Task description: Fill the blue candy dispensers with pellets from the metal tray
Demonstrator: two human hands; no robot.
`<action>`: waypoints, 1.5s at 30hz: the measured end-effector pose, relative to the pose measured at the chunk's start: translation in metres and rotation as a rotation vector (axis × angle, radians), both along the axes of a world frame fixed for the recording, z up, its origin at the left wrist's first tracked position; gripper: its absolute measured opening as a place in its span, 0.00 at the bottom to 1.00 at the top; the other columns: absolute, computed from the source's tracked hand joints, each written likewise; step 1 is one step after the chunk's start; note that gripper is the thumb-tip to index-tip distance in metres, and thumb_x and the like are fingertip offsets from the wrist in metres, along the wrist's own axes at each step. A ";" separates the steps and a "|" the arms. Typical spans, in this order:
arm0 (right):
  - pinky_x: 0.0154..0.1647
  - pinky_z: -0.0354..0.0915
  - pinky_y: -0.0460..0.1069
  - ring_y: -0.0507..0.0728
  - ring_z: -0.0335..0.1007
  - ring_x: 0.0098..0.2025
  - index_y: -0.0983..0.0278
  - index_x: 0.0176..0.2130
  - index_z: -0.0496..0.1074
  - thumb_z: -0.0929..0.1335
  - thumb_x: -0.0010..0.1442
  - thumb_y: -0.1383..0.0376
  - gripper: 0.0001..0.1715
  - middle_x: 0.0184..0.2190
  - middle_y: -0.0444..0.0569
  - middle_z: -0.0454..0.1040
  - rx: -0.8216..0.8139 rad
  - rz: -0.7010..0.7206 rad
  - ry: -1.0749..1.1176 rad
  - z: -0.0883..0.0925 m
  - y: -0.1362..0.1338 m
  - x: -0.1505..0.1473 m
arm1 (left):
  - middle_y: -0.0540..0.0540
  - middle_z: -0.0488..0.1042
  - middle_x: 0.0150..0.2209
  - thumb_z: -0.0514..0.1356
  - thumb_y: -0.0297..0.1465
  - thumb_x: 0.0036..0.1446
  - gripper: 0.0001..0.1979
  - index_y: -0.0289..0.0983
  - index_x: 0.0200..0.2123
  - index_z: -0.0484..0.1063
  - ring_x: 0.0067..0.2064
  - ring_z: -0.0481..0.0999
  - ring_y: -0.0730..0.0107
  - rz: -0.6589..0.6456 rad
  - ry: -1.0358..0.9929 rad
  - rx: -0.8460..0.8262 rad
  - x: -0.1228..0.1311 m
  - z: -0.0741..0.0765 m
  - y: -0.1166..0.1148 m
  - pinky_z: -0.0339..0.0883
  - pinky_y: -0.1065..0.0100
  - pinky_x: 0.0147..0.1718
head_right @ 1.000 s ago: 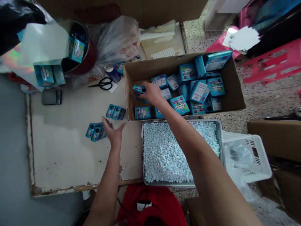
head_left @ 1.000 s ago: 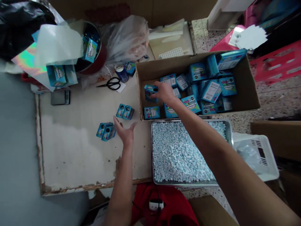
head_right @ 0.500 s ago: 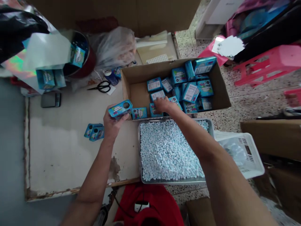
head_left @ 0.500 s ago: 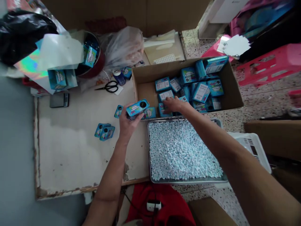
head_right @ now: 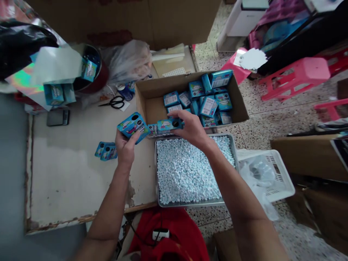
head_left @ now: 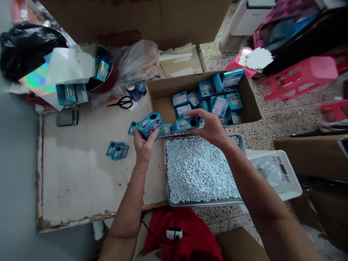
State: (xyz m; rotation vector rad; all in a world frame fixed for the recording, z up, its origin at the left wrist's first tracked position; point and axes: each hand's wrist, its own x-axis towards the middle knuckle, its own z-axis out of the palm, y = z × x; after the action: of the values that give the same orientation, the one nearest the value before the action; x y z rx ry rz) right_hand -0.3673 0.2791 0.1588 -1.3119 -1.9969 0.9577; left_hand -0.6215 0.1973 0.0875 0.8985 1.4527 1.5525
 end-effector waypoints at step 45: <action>0.66 0.64 0.67 0.69 0.71 0.61 0.58 0.56 0.83 0.57 0.74 0.39 0.39 0.60 0.54 0.81 0.218 0.288 -0.162 -0.212 -0.025 0.145 | 0.43 0.84 0.47 0.86 0.35 0.27 0.43 0.38 0.50 0.74 0.48 0.87 0.47 -0.536 0.022 -0.481 0.058 -0.055 -0.092 0.85 0.47 0.49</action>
State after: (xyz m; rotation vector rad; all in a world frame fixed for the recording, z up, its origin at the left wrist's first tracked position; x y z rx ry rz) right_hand -0.2221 0.2540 -0.0534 -1.0295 -2.3876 0.7486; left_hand -0.5636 0.1052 0.0330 0.9101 1.3679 0.7606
